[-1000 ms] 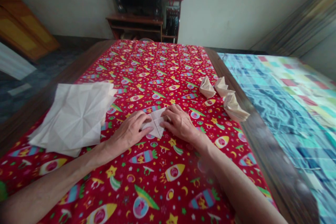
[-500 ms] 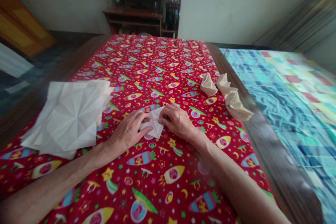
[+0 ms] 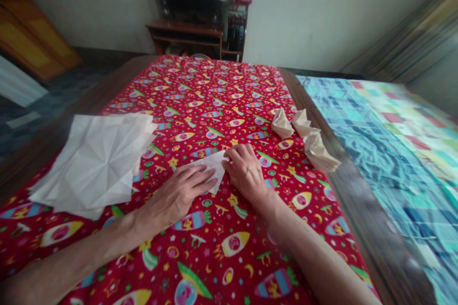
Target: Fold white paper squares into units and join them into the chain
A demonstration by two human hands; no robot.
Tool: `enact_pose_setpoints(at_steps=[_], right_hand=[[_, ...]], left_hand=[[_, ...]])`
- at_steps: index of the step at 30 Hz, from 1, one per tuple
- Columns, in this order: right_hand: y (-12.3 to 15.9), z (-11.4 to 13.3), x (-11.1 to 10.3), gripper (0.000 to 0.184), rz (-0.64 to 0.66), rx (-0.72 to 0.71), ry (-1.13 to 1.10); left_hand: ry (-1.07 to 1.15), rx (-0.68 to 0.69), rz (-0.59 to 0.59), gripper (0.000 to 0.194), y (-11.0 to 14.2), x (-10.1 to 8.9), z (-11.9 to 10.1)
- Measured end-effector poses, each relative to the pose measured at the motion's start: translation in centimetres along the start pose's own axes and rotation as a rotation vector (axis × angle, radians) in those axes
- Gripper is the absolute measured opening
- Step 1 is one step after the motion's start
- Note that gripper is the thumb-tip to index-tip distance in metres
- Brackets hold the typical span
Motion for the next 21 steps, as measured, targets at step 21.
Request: enact_pose_setpoints(at_steps=[21], right_hand=[[5.8, 3.0, -1.3, 0.04, 0.36, -0.316, 0.109]], left_hand=[[-0.02, -0.081, 0.095, 0.057, 1.0, -0.5, -0.5]])
Point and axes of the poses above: each hand's wrist, its own y-axis away from the middle knuckle, its own x-axis out of the palm, z = x × y, the point moved 1 cm from there along -y, towards the middle knuckle, and after that the axes turned 10 degrees about z, right-handed, at the moved point
